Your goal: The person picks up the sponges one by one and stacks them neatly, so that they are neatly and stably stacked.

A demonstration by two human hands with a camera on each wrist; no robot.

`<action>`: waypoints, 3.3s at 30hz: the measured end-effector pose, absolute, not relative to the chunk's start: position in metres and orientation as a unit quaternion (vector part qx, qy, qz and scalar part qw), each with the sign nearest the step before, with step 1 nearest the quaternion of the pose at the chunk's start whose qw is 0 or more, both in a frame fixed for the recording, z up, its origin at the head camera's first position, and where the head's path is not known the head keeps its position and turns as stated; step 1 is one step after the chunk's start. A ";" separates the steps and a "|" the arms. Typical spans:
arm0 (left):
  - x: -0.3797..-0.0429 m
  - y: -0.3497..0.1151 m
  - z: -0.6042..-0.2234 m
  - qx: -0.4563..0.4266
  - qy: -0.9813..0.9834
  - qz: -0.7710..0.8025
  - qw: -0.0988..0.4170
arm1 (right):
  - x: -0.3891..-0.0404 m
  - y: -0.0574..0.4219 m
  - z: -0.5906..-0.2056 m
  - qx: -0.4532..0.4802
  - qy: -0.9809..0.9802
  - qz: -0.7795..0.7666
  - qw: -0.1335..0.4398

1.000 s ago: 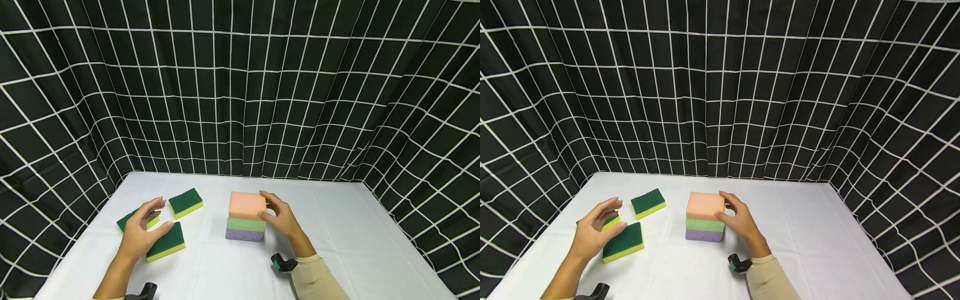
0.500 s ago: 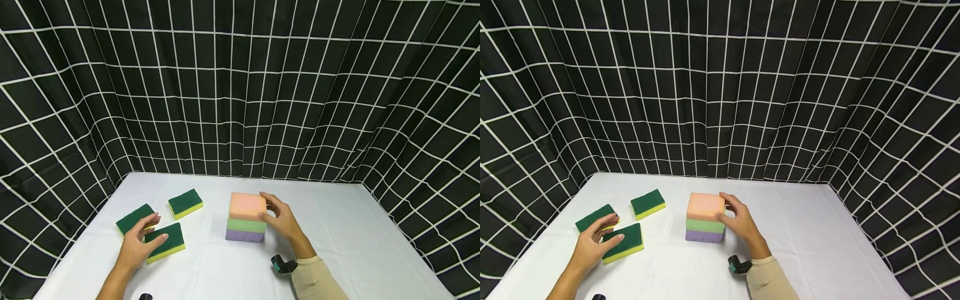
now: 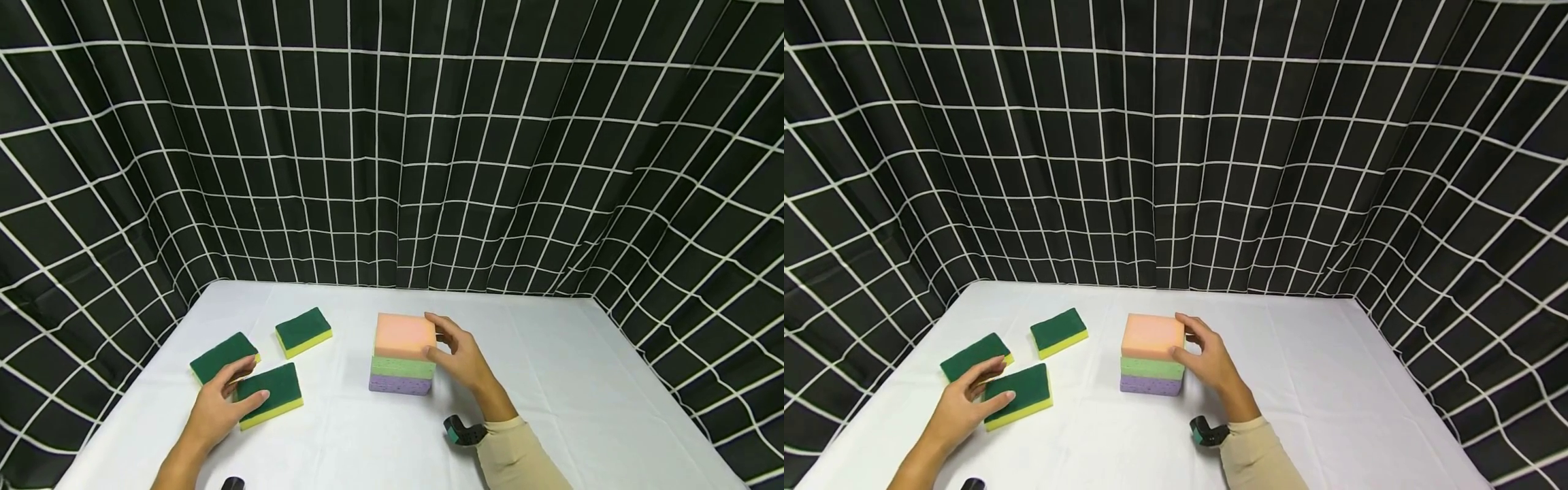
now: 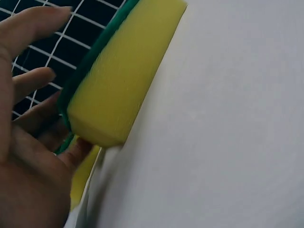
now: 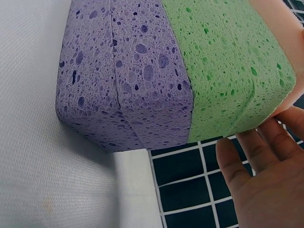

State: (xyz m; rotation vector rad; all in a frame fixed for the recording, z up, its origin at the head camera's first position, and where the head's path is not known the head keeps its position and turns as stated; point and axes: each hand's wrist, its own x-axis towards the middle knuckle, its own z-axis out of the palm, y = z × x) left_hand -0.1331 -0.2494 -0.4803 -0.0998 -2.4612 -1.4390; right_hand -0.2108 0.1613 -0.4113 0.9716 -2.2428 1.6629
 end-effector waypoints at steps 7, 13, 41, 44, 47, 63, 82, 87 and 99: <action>-0.134 -0.259 -0.482 -0.025 -0.881 -0.463 0.088 | -0.210 0.161 -0.409 0.323 -0.757 0.560 0.090; -0.130 -0.265 -0.479 -0.009 -0.911 -0.410 0.035 | -0.209 0.161 -0.408 0.320 -0.759 0.560 0.089; -0.123 -0.261 -0.466 0.002 -0.888 -0.454 0.071 | -0.210 0.162 -0.410 0.317 -0.762 0.558 0.091; -0.123 -0.258 -0.462 -0.002 -0.871 -0.484 0.087 | -0.210 0.162 -0.410 0.321 -0.759 0.559 0.092; -0.122 -0.256 -0.459 -0.009 -0.863 -0.495 0.097 | -0.210 0.161 -0.410 0.323 -0.758 0.559 0.091; -0.127 -0.243 -0.452 -0.092 -0.811 -0.544 0.194 | -0.211 0.161 -0.411 0.329 -0.754 0.561 0.096; -0.137 -0.223 -0.431 -0.098 -0.814 -0.547 0.167 | -0.210 0.162 -0.409 0.321 -0.762 0.555 0.094; -0.146 -0.214 -0.420 -0.129 -0.804 -0.555 0.171 | -0.210 0.162 -0.409 0.315 -0.763 0.557 0.087; -0.171 -0.188 -0.401 -0.188 -0.798 -0.552 0.150 | -0.210 0.163 -0.411 0.320 -0.758 0.562 0.085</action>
